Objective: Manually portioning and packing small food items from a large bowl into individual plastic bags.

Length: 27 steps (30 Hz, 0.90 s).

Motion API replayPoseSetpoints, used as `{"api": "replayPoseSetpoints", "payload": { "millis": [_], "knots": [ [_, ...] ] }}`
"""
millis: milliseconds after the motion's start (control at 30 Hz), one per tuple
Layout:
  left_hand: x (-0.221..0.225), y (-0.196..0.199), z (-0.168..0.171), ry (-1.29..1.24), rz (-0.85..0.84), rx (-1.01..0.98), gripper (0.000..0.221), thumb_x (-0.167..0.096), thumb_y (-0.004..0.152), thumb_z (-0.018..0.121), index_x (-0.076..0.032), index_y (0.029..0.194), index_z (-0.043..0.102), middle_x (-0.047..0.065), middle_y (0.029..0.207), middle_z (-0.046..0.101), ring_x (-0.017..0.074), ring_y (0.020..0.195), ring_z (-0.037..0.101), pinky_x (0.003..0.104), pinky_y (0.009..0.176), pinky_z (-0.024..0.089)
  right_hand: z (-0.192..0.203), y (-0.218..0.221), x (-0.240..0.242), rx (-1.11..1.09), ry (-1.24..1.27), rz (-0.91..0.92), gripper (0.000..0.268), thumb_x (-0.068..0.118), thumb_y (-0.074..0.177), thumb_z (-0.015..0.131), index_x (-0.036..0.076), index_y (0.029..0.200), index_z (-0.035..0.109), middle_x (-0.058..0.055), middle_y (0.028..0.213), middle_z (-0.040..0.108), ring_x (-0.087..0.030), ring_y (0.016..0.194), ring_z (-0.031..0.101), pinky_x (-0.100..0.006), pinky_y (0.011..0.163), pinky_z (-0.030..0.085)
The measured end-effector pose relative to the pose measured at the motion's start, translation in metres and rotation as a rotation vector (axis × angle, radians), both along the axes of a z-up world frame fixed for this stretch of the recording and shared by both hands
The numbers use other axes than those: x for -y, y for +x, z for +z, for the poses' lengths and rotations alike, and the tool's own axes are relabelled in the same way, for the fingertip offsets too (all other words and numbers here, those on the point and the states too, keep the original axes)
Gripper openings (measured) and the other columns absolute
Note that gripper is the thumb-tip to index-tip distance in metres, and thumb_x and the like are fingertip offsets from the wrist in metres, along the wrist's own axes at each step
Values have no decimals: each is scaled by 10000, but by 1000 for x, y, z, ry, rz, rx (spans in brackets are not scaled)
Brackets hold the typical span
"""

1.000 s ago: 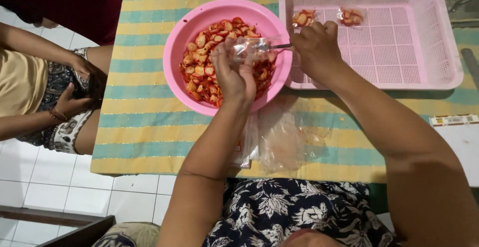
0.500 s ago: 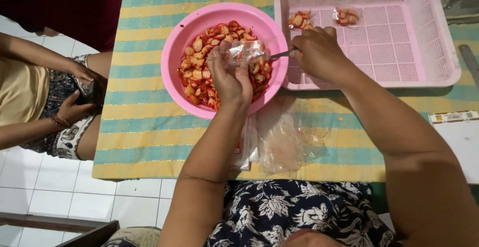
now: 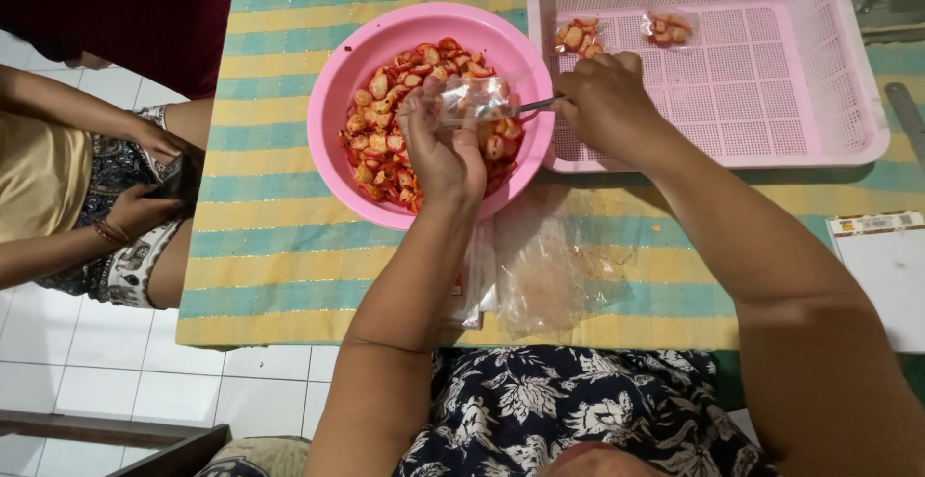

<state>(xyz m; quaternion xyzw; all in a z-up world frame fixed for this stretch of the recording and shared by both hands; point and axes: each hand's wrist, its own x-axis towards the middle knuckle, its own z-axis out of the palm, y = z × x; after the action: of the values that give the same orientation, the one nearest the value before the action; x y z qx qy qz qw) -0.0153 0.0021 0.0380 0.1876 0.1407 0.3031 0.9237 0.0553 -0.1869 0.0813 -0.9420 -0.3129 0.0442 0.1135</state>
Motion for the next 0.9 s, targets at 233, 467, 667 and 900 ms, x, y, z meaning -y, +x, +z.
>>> {"api": "replayPoseSetpoints", "payload": {
  "millis": [233, 467, 667, 900],
  "knots": [
    [1, -2, 4, 27, -3, -25, 212, -231, 1011, 560, -92, 1161, 504, 122, 1231, 607, 345, 1185, 603, 565, 1039, 524, 15, -8, 7, 28, 3, 41, 197, 306, 1067, 638, 151, 1047, 759, -37, 874, 642, -292, 923, 540, -428, 1007, 286],
    [1, 0, 0, 8, -10, 17, 194, -194, 1010, 567, -82, 1151, 493, 141, 1237, 600, 363, 1195, 598, 573, 1018, 538, 19, -9, 13, 90, -64, 114, 227, 167, 1050, 605, 125, 851, 706, -38, 743, 573, -284, 842, 535, -424, 998, 284],
    [2, -2, 6, 5, -23, -35, 234, -179, 999, 561, -82, 1202, 498, 134, 1270, 588, 344, 1175, 601, 508, 969, 561, 21, -2, 14, -62, -75, 66, 269, 204, 1057, 564, 114, 851, 711, -33, 774, 582, -261, 850, 544, -423, 1024, 303],
    [1, -2, 6, 5, -24, -48, 240, -177, 999, 563, -82, 1211, 500, 121, 1246, 613, 338, 1175, 609, 502, 974, 557, 41, -8, 4, -218, -120, -22, 245, 231, 1070, 547, 146, 920, 722, -35, 863, 606, -254, 922, 536, -414, 1045, 290]
  ]
}}
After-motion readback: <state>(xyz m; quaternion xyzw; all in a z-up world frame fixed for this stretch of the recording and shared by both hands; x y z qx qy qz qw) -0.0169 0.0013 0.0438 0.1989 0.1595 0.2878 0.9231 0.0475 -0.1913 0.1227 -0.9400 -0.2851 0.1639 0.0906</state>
